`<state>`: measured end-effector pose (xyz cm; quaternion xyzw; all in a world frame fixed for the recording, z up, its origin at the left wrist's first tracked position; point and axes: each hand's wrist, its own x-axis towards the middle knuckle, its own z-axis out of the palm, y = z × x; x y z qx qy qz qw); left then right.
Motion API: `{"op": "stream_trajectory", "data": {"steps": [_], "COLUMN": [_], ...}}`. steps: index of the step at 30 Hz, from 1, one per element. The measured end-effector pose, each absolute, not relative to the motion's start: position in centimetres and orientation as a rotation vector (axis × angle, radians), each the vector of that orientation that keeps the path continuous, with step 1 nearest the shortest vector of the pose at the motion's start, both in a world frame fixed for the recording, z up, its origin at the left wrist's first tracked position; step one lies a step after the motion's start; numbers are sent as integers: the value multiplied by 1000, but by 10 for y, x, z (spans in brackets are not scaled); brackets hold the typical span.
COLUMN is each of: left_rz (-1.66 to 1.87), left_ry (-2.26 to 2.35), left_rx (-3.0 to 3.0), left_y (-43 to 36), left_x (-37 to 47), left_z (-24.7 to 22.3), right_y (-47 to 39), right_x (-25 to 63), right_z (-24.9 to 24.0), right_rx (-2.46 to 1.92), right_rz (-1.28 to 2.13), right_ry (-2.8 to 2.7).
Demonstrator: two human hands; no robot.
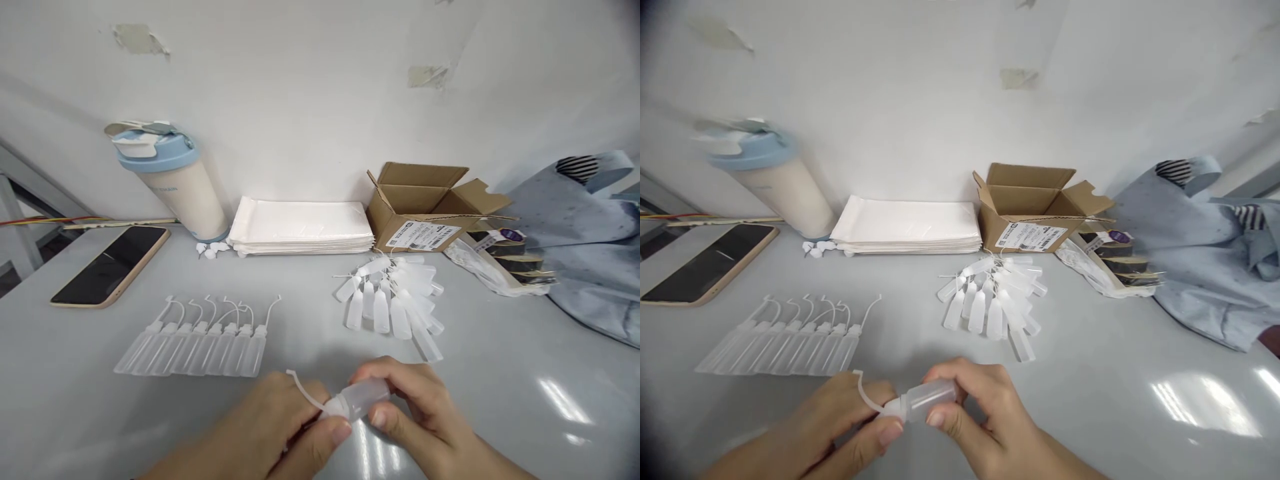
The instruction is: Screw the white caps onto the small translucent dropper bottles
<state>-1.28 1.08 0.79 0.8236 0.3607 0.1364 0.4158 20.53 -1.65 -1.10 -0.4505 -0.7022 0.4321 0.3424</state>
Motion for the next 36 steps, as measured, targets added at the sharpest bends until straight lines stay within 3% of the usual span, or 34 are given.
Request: {"op": "stream_trajectory", "data": {"steps": [9, 21, 29, 36], "left_rz": [304, 385, 722, 605], "left_ry": [855, 677, 838, 1721], "left_rx": [2609, 3165, 2909, 2630], "left_y": [3, 10, 30, 81], "left_x": [-10, -5, -16, -85], "left_z": [-3, -13, -14, 12], "right_y": [-10, -9, -13, 0], "right_x": [201, 201, 198, 217], "right_z": [-16, -33, -18, -11], "right_rx": [-1154, -1184, -1264, -1353], "right_rz": [1870, 2002, 1562, 402], "right_ry": [-1266, -1009, -1176, -1444]}}
